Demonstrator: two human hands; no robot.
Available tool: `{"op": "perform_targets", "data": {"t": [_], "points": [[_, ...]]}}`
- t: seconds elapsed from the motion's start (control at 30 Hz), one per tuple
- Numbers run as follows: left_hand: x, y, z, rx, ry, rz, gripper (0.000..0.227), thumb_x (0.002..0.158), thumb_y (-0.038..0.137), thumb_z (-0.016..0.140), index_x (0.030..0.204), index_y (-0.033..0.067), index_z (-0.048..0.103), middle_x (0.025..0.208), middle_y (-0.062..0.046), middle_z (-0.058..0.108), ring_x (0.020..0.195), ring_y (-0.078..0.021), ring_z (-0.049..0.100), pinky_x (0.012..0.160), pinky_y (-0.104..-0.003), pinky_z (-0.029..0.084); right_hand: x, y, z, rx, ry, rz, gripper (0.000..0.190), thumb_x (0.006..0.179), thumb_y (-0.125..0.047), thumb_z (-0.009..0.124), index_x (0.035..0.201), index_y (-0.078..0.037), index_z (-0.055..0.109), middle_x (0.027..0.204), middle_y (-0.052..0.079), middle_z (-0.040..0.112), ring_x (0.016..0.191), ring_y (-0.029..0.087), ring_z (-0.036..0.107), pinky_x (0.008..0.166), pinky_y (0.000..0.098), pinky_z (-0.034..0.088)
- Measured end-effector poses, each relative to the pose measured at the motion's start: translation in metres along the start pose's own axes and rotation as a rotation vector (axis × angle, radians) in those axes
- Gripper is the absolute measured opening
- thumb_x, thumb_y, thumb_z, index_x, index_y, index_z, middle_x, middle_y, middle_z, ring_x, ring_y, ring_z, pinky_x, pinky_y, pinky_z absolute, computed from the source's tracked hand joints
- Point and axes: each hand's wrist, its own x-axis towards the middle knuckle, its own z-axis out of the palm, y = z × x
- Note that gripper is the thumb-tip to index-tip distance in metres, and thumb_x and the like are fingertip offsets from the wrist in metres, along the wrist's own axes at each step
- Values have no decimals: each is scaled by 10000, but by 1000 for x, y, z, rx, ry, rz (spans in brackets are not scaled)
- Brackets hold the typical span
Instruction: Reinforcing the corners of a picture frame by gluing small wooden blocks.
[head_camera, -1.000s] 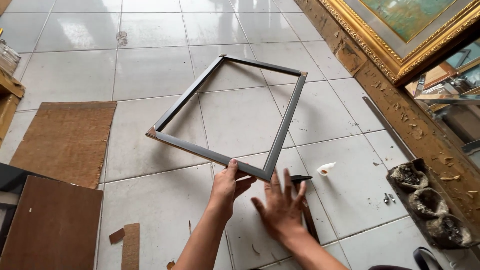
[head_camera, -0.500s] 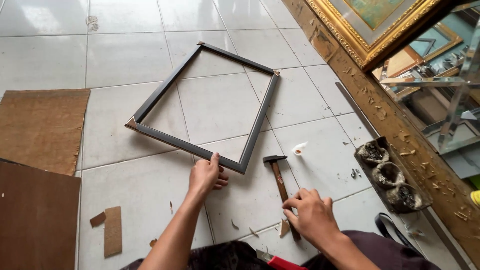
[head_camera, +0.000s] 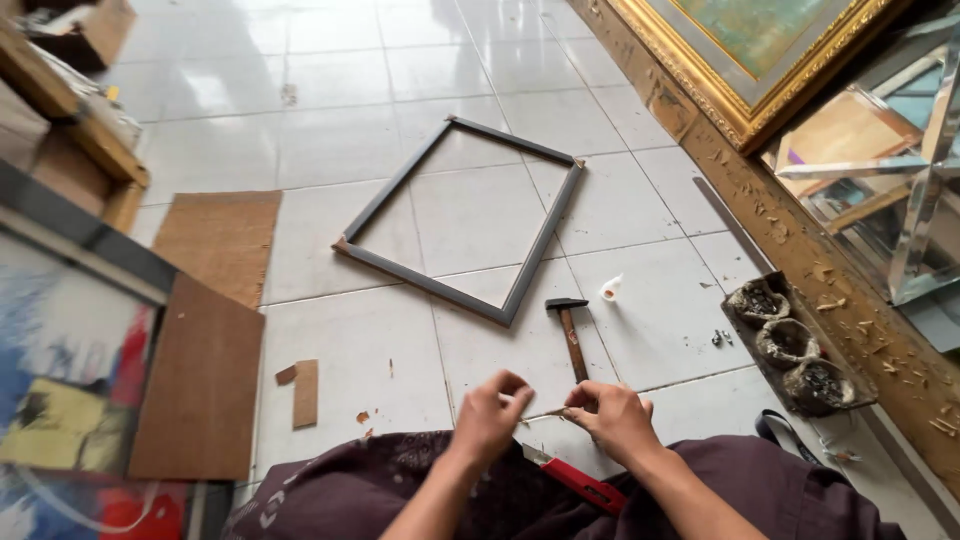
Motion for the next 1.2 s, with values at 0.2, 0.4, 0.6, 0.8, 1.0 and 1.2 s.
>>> {"op": "perform_targets", "data": {"t": [0.2,0.4,0.6,0.8,1.0,1.2], "points": [[-53,11,6,10,96,64,140,955,131,830,1068,148,912,954,-19,909,721,-91,771,672,-249,633,-41,-34,-5,403,-108,-37,213,960,-270,850,1112,-146,931,974,-24,921,856,68,801,804,236,629],[-21,-34,-1,-438,141,-349,208,1056,79,732,1247,75,815,1178,-83,904,1081,-176,874,862,-297,723,-48,-6,1,-487,-273,-146,696,832,-546,971,1443,-453,650,1052,-216,834,1176,82,715,1061,422,416],[-21,-29,3,-613,273,-317,225,1012,180,842,1204,67,872,1169,-59,800,940,-157,720,820,-308,636,-46,-4,4,-61,-275,-69,299,884,-282,785,1157,-172,833,982,48,844,827,174,780,798,317,633],[-16,-53,8,-860,170,-311,113,1046,92,759,1098,13,698,1041,-182,813,922,-286,813,804,-379,692,-33,-10,23,514,-260,78,269,961,-194,711,1206,-88,746,955,84,831,826,194,783,754,328,623],[-23,-40,7,-296,306,-187,103,978,149,850,1003,72,786,870,-66,863,767,-138,864,650,-261,658,-36,-23,30,665,-233,108,387,1041,-320,639,1334,-69,669,967,89,692,727,181,630,636,334,502],[-28,-31,13,41,324,-147,133,970,265,873,975,139,832,1041,8,842,729,-159,712,726,-362,597,-44,-19,29,391,-207,-3,333,1163,-447,521,1162,-163,696,900,-5,762,799,133,708,745,320,545]]}}
